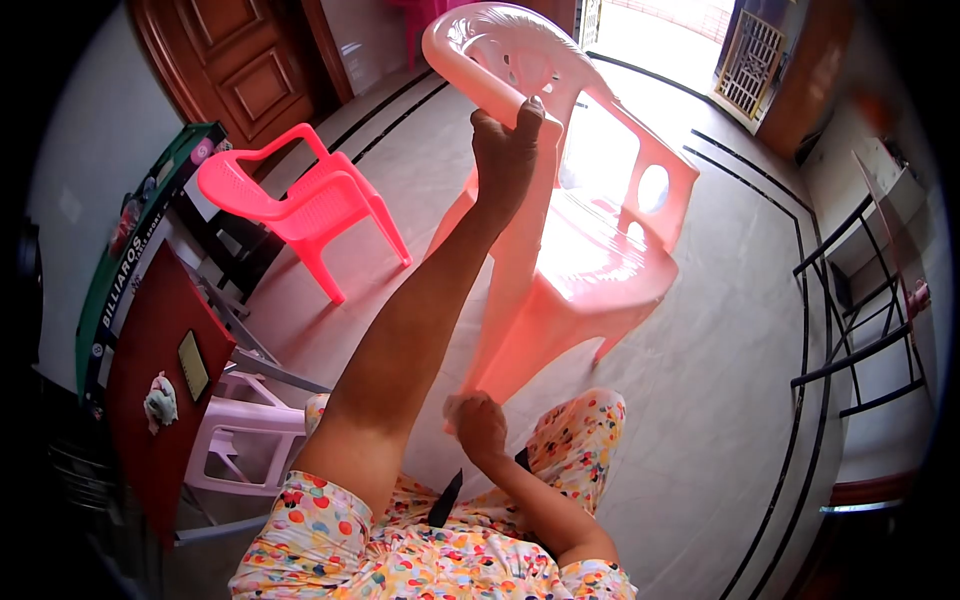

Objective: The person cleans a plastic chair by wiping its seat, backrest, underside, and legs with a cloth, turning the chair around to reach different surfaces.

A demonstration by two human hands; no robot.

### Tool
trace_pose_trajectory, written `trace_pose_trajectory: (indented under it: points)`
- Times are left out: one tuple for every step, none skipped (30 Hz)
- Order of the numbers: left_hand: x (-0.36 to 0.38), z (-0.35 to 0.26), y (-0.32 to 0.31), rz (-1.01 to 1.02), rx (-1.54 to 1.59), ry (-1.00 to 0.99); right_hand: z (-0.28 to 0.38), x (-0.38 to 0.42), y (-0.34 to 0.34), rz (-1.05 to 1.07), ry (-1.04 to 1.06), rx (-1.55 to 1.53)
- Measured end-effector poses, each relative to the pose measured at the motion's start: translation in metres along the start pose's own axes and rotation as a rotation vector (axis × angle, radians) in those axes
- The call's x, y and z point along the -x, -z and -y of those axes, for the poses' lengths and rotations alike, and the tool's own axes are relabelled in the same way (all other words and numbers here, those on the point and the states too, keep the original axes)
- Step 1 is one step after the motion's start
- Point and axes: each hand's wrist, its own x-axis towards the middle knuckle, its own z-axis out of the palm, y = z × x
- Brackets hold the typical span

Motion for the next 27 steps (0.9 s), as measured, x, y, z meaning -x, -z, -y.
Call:
trace_pose_trajectory:
  points:
    - [0.001, -0.001, 0.0, 0.007, 0.008, 0.035, -0.001, 0.009, -0.01, 0.134, 0.138, 0.121]
    - [0.002, -0.003, 0.0, 0.008, 0.009, 0.035, -0.004, 0.02, -0.019, 0.132, 0.138, 0.121]
    - [0.003, -0.003, -0.001, -0.003, -0.011, 0.042, -0.005, 0.025, -0.016, 0.368, 0.078, -0.148]
    - [0.003, -0.003, -0.001, -0.013, -0.03, 0.048, -0.009, 0.025, -0.015, 0.486, 0.034, -0.261]
    - [0.002, -0.004, 0.0, -0.012, -0.031, 0.045, -0.014, 0.026, -0.014, 0.602, -0.025, -0.371]
    - [0.001, -0.002, 0.002, -0.016, -0.038, 0.025, -0.017, 0.022, -0.007, 0.713, -0.095, -0.468]
    - [0.001, -0.001, 0.003, -0.018, -0.045, 0.008, -0.017, 0.013, 0.008, 0.684, -0.188, -0.585]
    - [0.001, -0.001, 0.004, -0.01, -0.042, 0.007, -0.02, 0.003, 0.024, 0.648, -0.284, -0.698]
    - [0.001, -0.001, 0.005, -0.006, -0.024, 0.019, -0.022, -0.021, 0.073, 0.614, -0.247, -0.796]
    - [0.001, 0.0, 0.005, -0.003, -0.007, 0.033, -0.028, -0.032, 0.09, 0.496, -0.231, -0.962]
    - [0.001, 0.002, 0.004, -0.013, -0.001, 0.01, -0.032, -0.039, 0.103, 0.374, -0.211, -1.124]
    - [0.0, 0.004, 0.004, -0.009, 0.004, 0.01, -0.035, -0.048, 0.121, 0.259, -0.252, -1.254]
    - [-0.001, 0.007, 0.005, 0.003, -0.008, 0.017, -0.035, -0.057, 0.141, 0.14, -0.293, -1.382]
    - [-0.001, 0.01, 0.006, 0.015, -0.02, 0.024, -0.032, -0.068, 0.161, -0.031, -0.301, -1.445]
    - [-0.002, 0.011, 0.006, 0.002, -0.047, 0.038, -0.032, -0.078, 0.175, -0.163, -0.283, -1.322]
    - [-0.003, 0.01, 0.007, 0.009, -0.045, 0.035, -0.033, -0.086, 0.182, -0.292, -0.263, -1.196]
    - [-0.003, 0.01, 0.008, 0.02, -0.03, 0.053, -0.033, -0.092, 0.18, -0.3, -0.263, -1.196]
    - [-0.001, 0.007, 0.008, 0.031, -0.016, 0.072, -0.032, -0.098, 0.174, -0.435, -0.236, -1.0]
    - [0.001, 0.005, 0.008, 0.023, -0.02, 0.079, -0.033, -0.105, 0.169, -0.564, -0.208, -0.8]
    - [0.002, 0.003, 0.006, 0.027, -0.02, 0.074, -0.036, -0.113, 0.167, -0.57, -0.206, -0.801]
    - [0.003, 0.002, 0.005, 0.014, -0.031, 0.043, -0.039, -0.123, 0.166, -0.626, -0.263, -0.878]
    - [0.003, 0.002, 0.006, 0.0, -0.047, 0.014, -0.041, -0.137, 0.169, -0.677, -0.324, -0.959]
    - [0.003, 0.004, 0.01, 0.005, -0.065, 0.02, -0.048, -0.159, 0.176, -0.743, -0.263, -0.89]
    - [0.002, 0.005, 0.01, 0.017, -0.013, 0.04, -0.057, -0.18, 0.191, -0.81, -0.196, -0.805]
    - [0.001, 0.005, 0.009, 0.029, 0.044, 0.059, -0.054, -0.187, 0.195, -0.724, -0.221, -0.676]
    - [0.001, 0.004, 0.008, 0.033, 0.048, 0.061, -0.058, -0.19, 0.18, -0.609, -0.197, -0.581]
    - [0.002, 0.002, 0.007, 0.026, 0.045, 0.049, -0.058, -0.188, 0.169, -0.62, -0.195, -0.554]
